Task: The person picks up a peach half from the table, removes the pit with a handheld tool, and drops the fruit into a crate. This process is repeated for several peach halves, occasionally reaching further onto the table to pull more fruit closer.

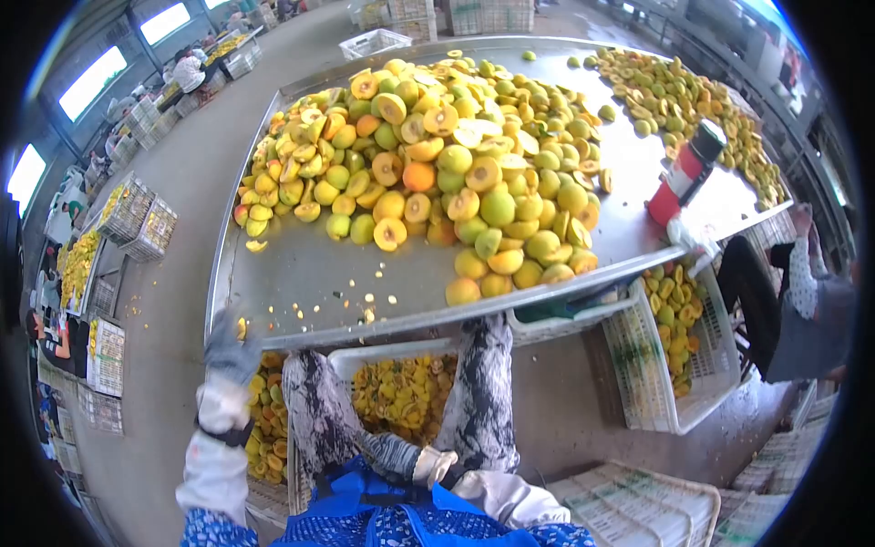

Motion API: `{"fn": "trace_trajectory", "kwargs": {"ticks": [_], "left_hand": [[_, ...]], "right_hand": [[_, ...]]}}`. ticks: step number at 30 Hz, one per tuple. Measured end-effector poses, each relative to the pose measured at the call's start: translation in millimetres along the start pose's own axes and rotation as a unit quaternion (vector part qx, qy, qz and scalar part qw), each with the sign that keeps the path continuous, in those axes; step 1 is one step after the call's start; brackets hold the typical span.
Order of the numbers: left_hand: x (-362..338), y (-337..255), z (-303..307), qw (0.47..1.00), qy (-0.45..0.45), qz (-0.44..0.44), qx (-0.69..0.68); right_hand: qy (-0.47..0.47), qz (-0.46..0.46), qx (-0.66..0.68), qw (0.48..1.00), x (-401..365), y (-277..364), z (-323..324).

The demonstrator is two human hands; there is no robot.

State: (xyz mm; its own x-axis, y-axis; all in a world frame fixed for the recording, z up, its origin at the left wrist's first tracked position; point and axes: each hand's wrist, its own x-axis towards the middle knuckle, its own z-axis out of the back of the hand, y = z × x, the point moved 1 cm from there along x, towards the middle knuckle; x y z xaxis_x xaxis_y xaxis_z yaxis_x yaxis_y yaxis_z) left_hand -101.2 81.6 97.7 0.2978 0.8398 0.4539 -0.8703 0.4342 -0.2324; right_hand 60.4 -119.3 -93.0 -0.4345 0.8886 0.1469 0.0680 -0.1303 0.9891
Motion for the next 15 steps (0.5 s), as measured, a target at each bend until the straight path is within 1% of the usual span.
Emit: {"fn": "trace_trajectory", "kwargs": {"ticks": [1,2,3,4,5,6,7,9,10,11,13,14,15], "left_hand": [[29.1,-9.8,-31.1,0.997,0.023,0.003,-0.068],[63.0,-31.2,-59.6,0.995,0.021,-0.092,-0.037],[90.5,-48.1,-98.2,0.993,0.066,-0.091,-0.019],[117.8,-58.9,-145.3,0.99,0.095,-0.102,-0.008],[135.4,-72.0,-179.4,0.986,0.125,-0.113,0.003],[141.8,-94.4,-190.8,0.974,0.207,-0.081,0.039],[147.5,-116.1,-197.8,0.954,0.285,-0.05,0.074],[143.9,-143.7,-202.6,0.937,0.332,-0.052,0.096],[142.2,-148.5,-212.5,0.921,0.378,-0.017,0.095],[135.5,-146.3,-224.7,0.93,0.343,-0.057,0.121],[121.9,-145.2,-210.9,0.953,0.277,-0.111,0.052],[116.1,-135.6,-205.1,0.957,0.263,-0.094,-0.08],[110.0,-119.6,-201.3,0.943,0.247,-0.074,-0.21]], "right_hand": [[0.002,0.027,-0.071,0.997,2.3,-4.6,-0.5],[0.001,0.055,-0.142,0.988,4.9,-9.2,-0.6],[0.029,0.123,-0.317,0.94,3.4,-23.1,-2.0],[0.056,0.184,-0.48,0.856,2.4,-35.5,-2.2],[0.055,0.145,-0.47,0.869,6.1,-33.2,5.5],[0.053,0.105,-0.461,0.88,10.2,-29.8,13.7],[0.02,-0.03,-0.27,0.962,16.2,-1.2,30.8],[-0.013,-0.046,-0.345,0.937,15.3,-2.4,44.4],[-0.005,0.073,-0.595,0.801,13.5,-15.8,42.3],[0.018,0.108,-0.683,0.723,6.6,-28.4,41.1],[0.037,0.193,-0.827,0.526,4.5,-19.6,50.4],[0.023,0.183,-0.85,0.494,2.3,-33.1,49.9],[0.016,0.179,-0.924,0.338,0.3,-21.8,53.7]]}}
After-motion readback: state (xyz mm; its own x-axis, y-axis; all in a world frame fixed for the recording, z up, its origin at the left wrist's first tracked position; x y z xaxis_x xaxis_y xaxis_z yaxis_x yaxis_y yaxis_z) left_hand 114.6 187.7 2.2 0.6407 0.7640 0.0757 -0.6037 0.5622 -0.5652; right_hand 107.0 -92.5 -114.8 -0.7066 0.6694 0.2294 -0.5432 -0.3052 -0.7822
